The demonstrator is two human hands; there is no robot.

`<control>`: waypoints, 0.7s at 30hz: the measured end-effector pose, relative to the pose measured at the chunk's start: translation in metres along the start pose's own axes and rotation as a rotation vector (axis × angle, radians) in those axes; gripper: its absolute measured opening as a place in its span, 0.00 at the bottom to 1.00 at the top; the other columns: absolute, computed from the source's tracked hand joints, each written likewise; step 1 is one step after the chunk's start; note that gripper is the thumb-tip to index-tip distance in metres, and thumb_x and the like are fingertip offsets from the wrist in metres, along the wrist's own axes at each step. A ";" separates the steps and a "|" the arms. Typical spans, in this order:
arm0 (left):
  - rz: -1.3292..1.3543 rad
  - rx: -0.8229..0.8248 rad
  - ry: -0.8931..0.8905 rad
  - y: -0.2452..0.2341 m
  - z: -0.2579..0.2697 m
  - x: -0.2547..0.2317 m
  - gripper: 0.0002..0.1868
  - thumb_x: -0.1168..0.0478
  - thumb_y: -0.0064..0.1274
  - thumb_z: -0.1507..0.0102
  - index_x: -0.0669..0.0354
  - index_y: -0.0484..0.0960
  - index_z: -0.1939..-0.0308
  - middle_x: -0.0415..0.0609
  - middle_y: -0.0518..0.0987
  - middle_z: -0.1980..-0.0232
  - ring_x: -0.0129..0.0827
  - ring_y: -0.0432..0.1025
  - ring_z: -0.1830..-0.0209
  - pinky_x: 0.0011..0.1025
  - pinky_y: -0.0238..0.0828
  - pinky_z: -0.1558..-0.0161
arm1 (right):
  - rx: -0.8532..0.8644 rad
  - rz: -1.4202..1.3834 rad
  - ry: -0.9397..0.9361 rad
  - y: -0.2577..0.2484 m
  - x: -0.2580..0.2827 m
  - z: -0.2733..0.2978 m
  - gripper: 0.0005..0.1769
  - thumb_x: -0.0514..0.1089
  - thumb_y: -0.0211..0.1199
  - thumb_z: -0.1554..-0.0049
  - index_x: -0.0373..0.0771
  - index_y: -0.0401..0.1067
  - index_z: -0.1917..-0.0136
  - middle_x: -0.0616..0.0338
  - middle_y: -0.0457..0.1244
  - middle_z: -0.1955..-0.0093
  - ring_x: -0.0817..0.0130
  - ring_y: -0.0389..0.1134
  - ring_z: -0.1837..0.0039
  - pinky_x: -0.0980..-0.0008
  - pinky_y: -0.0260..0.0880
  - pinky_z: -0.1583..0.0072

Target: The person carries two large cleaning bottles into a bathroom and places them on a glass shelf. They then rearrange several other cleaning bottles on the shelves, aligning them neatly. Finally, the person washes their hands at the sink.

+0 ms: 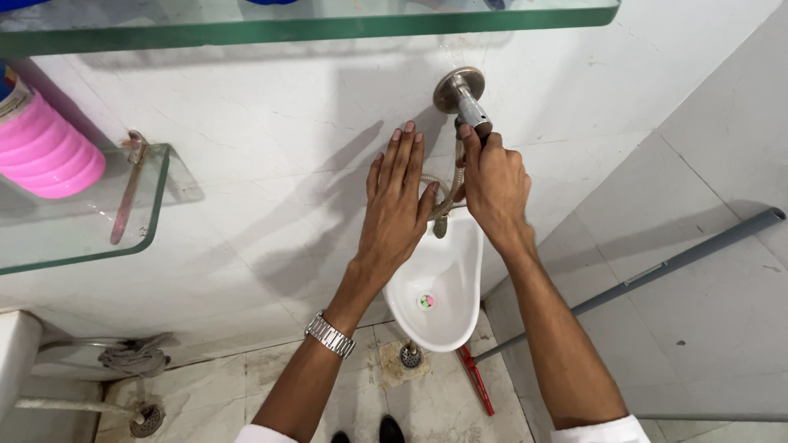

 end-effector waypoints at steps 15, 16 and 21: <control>-0.109 0.027 0.001 -0.010 0.002 -0.017 0.42 0.46 0.42 0.28 0.62 0.41 0.19 0.54 0.38 0.15 0.44 0.33 0.14 0.53 0.24 0.20 | -0.134 0.178 -0.467 -0.002 -0.031 0.057 0.46 0.58 0.54 0.34 0.36 0.35 0.16 0.40 0.29 0.13 0.42 0.24 0.14 0.35 0.33 0.21; -0.120 0.024 -0.002 -0.012 0.005 -0.016 0.42 0.46 0.42 0.28 0.62 0.41 0.19 0.54 0.38 0.15 0.43 0.33 0.14 0.53 0.25 0.20 | -0.136 0.187 -0.483 0.002 -0.033 0.058 0.47 0.58 0.54 0.34 0.37 0.34 0.16 0.40 0.28 0.13 0.41 0.24 0.14 0.35 0.32 0.21; -0.171 0.030 -0.082 -0.033 0.034 0.002 0.43 0.46 0.42 0.29 0.62 0.41 0.19 0.52 0.38 0.15 0.42 0.33 0.14 0.52 0.26 0.19 | -0.043 0.154 -0.509 0.038 -0.026 0.076 0.46 0.60 0.50 0.35 0.40 0.34 0.16 0.41 0.26 0.13 0.42 0.22 0.14 0.38 0.29 0.21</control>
Point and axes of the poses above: each hand's wrist, its own z-axis away from the middle knuckle, its own y-axis out of the palm, x = y × z, the point moved 4 cm from there along -z, towards the middle knuckle
